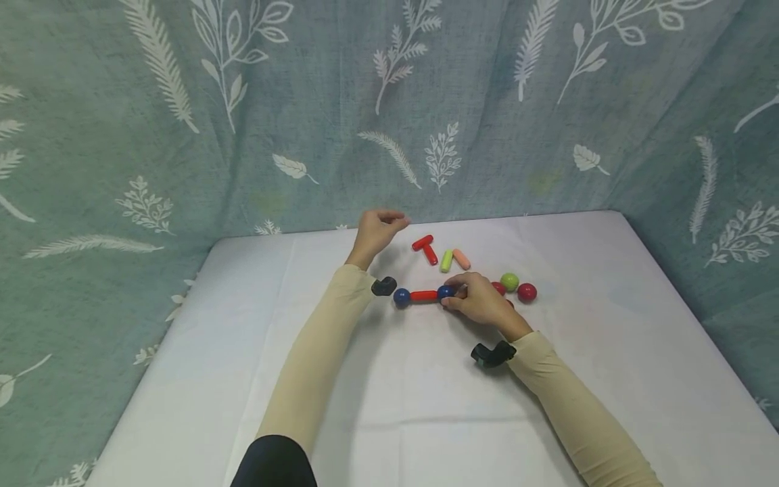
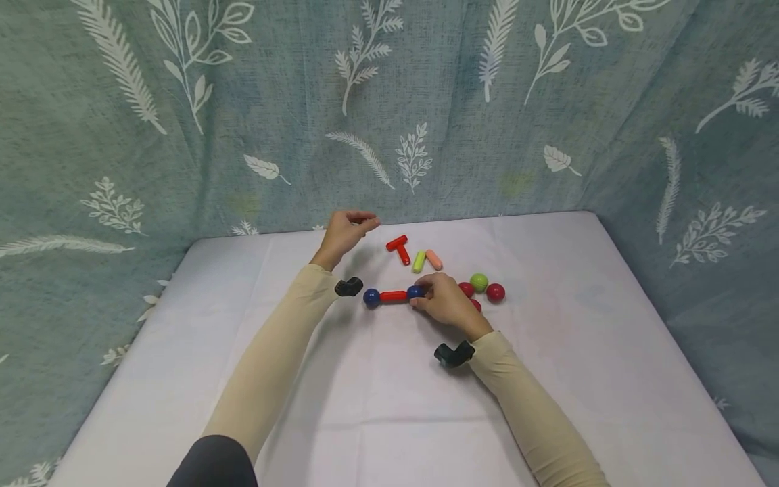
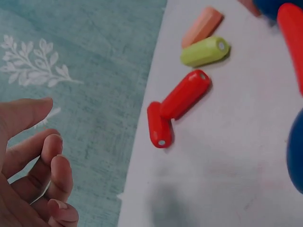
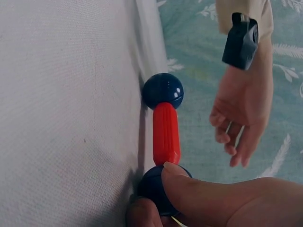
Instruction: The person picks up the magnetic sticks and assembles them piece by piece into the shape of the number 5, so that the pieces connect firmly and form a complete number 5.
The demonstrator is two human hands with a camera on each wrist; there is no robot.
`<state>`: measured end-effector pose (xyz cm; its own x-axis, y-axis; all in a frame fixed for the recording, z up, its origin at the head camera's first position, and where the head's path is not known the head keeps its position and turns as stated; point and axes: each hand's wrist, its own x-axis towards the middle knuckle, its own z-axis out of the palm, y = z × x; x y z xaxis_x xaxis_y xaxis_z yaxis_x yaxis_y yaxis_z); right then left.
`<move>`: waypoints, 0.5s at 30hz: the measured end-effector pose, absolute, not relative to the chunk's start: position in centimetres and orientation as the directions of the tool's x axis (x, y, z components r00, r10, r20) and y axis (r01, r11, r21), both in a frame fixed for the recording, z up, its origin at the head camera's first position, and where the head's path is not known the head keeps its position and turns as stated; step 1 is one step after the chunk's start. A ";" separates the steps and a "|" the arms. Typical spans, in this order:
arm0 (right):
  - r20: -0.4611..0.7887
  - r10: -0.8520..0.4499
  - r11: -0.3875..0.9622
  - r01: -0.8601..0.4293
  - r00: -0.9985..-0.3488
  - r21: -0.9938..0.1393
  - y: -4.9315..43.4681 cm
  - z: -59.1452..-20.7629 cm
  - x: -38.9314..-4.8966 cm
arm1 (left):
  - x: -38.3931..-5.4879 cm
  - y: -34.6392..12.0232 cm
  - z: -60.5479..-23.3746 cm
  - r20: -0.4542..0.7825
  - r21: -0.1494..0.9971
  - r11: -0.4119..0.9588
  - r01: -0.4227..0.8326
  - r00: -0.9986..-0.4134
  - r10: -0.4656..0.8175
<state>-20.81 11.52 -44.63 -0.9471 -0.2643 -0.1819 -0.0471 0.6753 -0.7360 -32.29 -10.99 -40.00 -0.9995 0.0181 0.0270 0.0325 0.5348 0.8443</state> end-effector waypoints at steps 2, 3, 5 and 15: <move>-0.181 -0.266 0.678 -0.051 -0.947 -0.733 11.5 -44.7 -20.9 | -32.7 -10.8 -40.3 0.014 0.850 0.527 0.010 -1.000 -0.003; -0.181 -0.266 0.678 -0.050 -0.947 -0.733 11.5 -44.7 -20.9 | -32.8 -10.8 -40.5 0.004 0.853 0.522 -0.004 -1.000 -0.014; -0.183 -0.263 0.679 -0.046 -0.947 -0.733 11.5 -44.7 -20.9 | -33.1 -10.6 -40.9 -0.021 0.853 0.521 -0.037 -0.999 -0.037; -0.189 -0.261 0.677 -0.040 -0.947 -0.735 11.6 -44.8 -20.9 | -33.8 -8.9 -42.4 -0.105 0.784 0.605 -0.135 -0.991 -0.085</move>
